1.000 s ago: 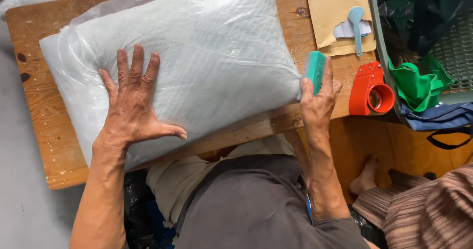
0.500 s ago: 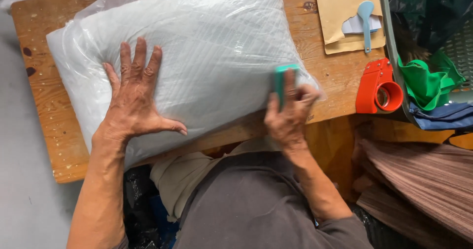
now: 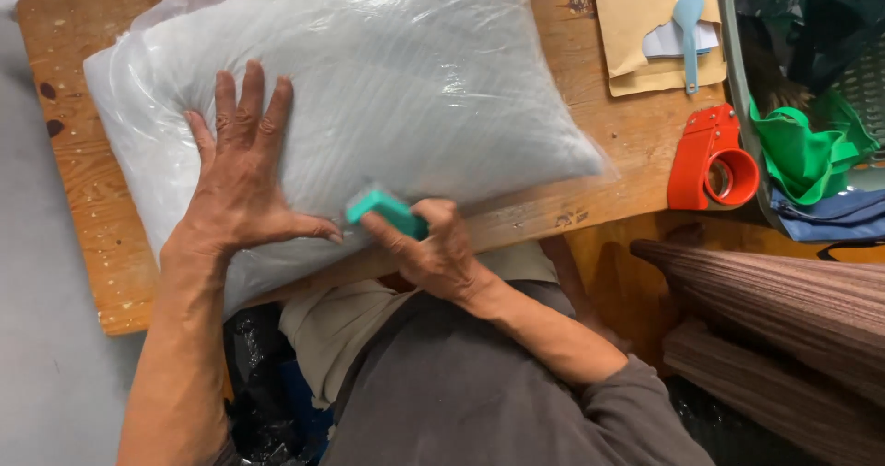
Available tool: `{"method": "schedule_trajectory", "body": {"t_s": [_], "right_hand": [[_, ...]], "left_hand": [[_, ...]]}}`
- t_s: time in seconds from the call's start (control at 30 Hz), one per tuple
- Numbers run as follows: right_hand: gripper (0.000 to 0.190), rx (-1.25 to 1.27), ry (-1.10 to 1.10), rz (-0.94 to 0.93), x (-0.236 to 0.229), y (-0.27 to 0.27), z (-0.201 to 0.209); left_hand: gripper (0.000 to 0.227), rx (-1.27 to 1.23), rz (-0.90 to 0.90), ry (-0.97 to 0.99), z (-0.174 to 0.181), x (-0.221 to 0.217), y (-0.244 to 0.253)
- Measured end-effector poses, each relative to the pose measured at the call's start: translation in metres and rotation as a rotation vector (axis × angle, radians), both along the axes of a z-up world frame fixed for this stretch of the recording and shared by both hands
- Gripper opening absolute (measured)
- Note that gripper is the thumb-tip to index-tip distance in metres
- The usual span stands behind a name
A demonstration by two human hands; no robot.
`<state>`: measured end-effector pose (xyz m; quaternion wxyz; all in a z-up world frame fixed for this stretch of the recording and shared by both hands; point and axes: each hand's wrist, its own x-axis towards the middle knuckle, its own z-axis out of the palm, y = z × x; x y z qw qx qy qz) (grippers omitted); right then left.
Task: The person wraps a rectangular package in bubble wrap on a wooden table. They use a teal plastic scraper to smooth the bubble wrap and press it firmly against the package, working from the center outward to remove air pockets and ensure a tight fit.
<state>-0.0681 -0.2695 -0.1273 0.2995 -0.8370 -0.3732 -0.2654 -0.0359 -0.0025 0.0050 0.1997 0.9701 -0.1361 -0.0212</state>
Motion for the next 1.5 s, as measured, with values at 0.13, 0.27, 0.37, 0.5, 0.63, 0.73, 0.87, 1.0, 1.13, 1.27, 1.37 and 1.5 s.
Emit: {"method": "schedule_trajectory", "body": {"t_s": [0.13,0.27,0.37,0.5,0.63,0.73,0.87,1.0,1.13,1.27,1.37,1.5], "right_hand": [[0.071,0.025,-0.060,-0.288,0.024,-0.071,0.009],[0.071,0.167,0.313,-0.645,0.035,-0.123,0.029],[0.066,0.318,0.432,-0.746,0.058,-0.149,0.046],[0.051,0.422,0.591,-0.548,0.110,-0.144,0.100],[0.058,0.205,0.943,-0.489,0.125,-0.131,0.092],[0.062,-0.069,0.711,-0.610,0.085,-0.149,0.071],[0.061,-0.073,0.805,-0.679,0.030,-0.189,0.058],[0.059,0.156,0.377,-0.717,0.017,-0.182,0.067],[0.059,0.307,0.537,-0.683,0.039,-0.095,0.087],[0.076,0.076,0.158,-0.278,0.032,0.001,0.084],[0.066,-0.085,-0.074,-0.112,0.028,0.041,0.092],[0.054,-0.211,-0.215,-0.185,0.057,0.015,0.097]], "left_hand": [[0.169,-0.006,0.002,0.003,-0.004,0.002,0.001],[0.170,0.009,0.006,0.003,-0.003,-0.001,-0.004],[0.172,0.023,0.012,-0.012,-0.005,-0.004,-0.005],[0.173,0.054,0.022,-0.013,-0.002,-0.006,-0.007],[0.174,0.055,0.038,-0.009,-0.008,-0.003,-0.007],[0.172,0.043,0.033,-0.011,-0.011,-0.005,-0.007],[0.173,0.063,0.031,-0.015,-0.010,-0.003,-0.006],[0.173,0.063,0.030,-0.027,-0.006,-0.003,-0.007],[0.173,0.059,0.037,-0.031,-0.005,-0.006,-0.007],[0.173,0.056,0.047,-0.012,-0.003,-0.004,-0.007],[0.168,0.042,0.052,-0.011,-0.003,-0.005,-0.008],[0.171,0.047,0.051,-0.047,-0.007,-0.006,-0.007]]}}
